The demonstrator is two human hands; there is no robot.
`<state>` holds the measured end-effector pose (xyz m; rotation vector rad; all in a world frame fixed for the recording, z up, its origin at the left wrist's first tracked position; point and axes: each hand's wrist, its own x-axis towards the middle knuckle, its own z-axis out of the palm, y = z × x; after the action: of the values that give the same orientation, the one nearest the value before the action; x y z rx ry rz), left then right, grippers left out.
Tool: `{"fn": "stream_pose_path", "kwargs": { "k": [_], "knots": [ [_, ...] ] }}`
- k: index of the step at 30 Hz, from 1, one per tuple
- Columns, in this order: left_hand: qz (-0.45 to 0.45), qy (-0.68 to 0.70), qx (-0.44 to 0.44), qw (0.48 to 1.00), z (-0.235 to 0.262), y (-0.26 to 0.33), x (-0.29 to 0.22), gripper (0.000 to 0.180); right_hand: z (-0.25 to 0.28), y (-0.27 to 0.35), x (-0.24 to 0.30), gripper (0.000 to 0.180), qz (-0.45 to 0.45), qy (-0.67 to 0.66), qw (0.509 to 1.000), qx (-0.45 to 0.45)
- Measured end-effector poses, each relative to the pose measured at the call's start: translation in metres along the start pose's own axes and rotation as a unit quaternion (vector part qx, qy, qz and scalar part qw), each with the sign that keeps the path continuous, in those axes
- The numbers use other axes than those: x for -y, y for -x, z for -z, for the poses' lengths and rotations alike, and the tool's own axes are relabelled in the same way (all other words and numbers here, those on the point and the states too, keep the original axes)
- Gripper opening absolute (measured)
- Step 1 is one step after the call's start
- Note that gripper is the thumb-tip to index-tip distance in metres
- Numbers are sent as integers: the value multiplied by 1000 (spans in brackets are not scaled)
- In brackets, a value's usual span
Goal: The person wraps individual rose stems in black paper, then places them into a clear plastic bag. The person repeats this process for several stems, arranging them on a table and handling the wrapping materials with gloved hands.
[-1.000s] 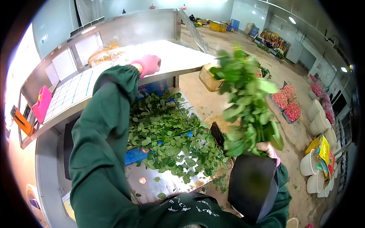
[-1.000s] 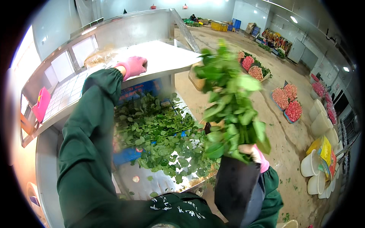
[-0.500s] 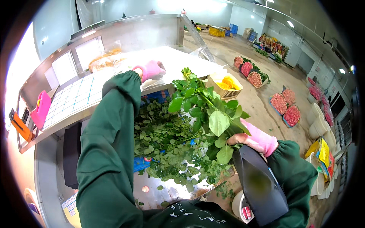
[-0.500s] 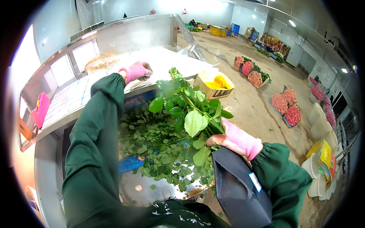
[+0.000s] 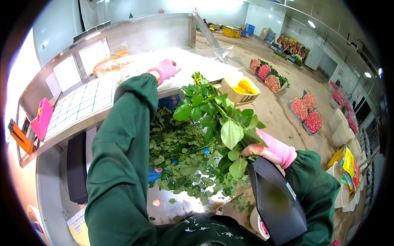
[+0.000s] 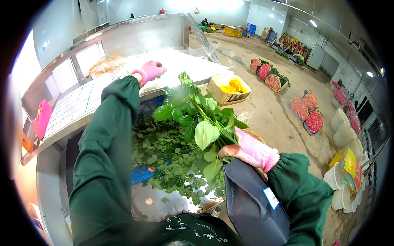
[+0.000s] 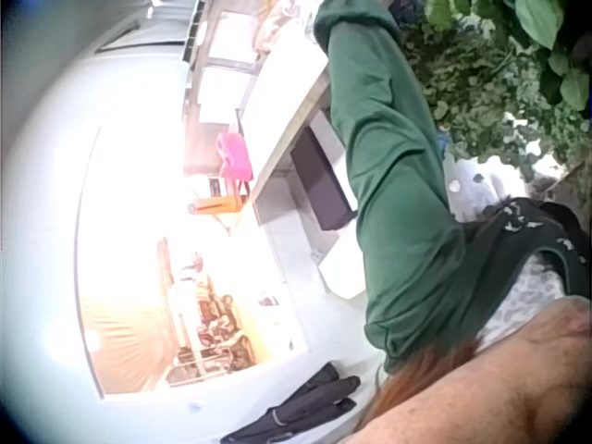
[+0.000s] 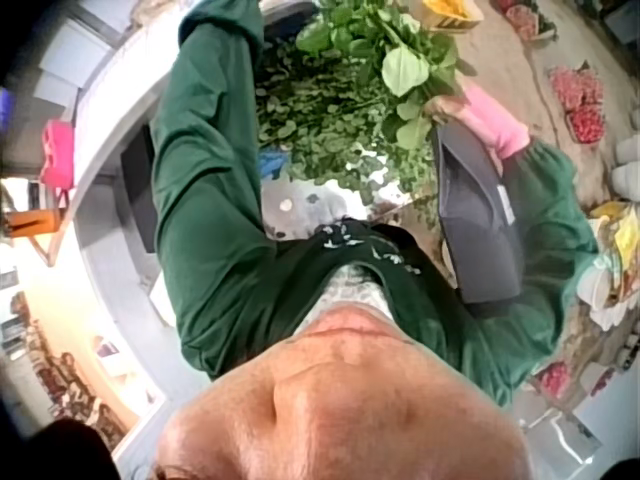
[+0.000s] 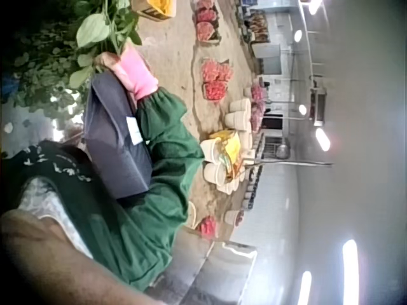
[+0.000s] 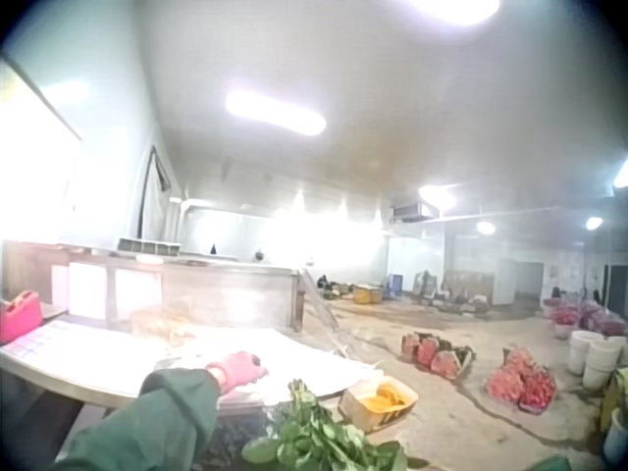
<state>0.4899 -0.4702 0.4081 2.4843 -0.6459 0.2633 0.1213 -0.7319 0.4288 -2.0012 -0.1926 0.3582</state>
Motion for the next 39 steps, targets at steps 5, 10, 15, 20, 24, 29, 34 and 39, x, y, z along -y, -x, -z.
{"fn": "stream_pose_path", "kwargs": {
  "k": [5,10,15,20,24,29,34,39],
  "knots": [
    [-88,-177,-306,931,66,3,-64,25,-1,-9,-36,72,36,60,998,-5],
    [-187,-278,-397,854,85,25,-89,20,-8,5,-35,69,51,50,997,-35],
    [-356,-329,-439,756,76,109,-131,19,-40,38,-65,78,196,42,976,-83],
    [-469,-276,-277,792,21,228,-191,45,-66,51,-88,62,191,74,957,-204],
    [-530,-188,-86,822,-32,327,-245,45,-79,21,-115,42,70,178,923,-333],
    [-667,1,229,709,-104,423,-274,39,-122,-11,-121,35,43,203,852,-481],
    [-512,250,-2,822,-72,386,-284,67,-80,72,-184,35,71,41,866,-494],
    [-388,71,-98,914,-173,403,-303,82,-65,178,-237,34,30,-75,857,-509]
  ]
}}
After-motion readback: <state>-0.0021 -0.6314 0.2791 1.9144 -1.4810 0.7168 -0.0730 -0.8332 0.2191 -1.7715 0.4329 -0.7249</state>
